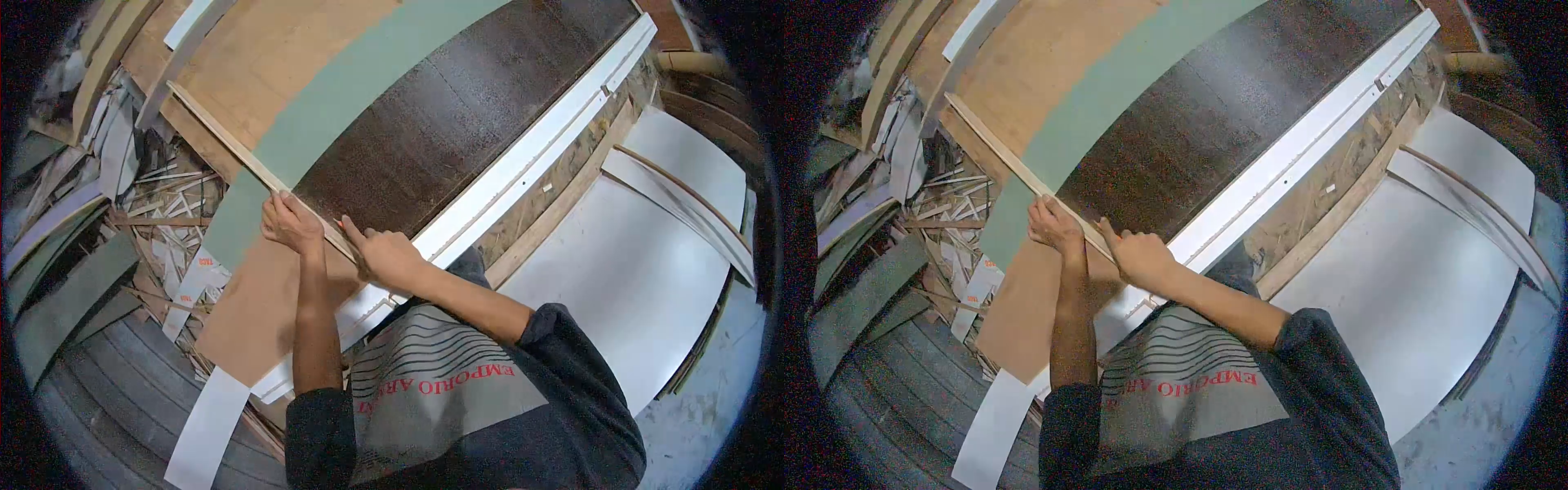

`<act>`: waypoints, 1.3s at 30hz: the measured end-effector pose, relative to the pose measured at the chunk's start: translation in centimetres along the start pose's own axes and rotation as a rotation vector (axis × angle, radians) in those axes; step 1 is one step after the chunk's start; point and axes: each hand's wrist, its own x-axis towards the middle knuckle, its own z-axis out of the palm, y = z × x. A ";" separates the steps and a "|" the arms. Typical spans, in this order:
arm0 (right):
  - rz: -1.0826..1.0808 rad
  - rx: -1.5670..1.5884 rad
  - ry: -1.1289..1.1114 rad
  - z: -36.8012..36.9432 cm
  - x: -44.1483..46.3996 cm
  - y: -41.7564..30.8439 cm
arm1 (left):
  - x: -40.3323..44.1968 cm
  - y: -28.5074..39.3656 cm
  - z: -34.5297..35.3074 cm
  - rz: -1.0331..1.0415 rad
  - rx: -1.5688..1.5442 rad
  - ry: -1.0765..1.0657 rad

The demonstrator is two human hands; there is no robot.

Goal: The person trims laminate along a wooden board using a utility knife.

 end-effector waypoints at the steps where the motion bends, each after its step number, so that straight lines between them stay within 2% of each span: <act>1: -0.001 -0.013 -0.020 0.3 0.6 0.1 | 0.2 0.0 0.0 0.006 0.003 0.001; 20: 0.005 0.011 -0.053 2.3 1.8 -0.1 | 0.3 -0.6 0.8 -0.011 -0.033 0.033; 26: -0.029 -0.115 0.157 3.6 1.7 -1.2 | 0.2 -0.5 0.7 -0.023 -0.014 0.010; 28: 0.020 -0.290 0.333 4.8 2.2 -2.1 | 0.0 -0.7 0.7 -0.037 -0.020 0.015; 37: 0.029 -0.319 0.375 5.4 2.0 -2.2 | -0.2 -0.4 0.9 -0.025 -0.005 0.042; 38: 0.037 -0.311 0.365 5.7 1.3 -2.4 | -0.1 -0.6 0.9 -0.024 -0.007 0.030; 39: 0.075 -0.249 0.262 5.7 0.3 -2.5 | 0.1 -0.7 0.8 -0.024 -0.011 0.020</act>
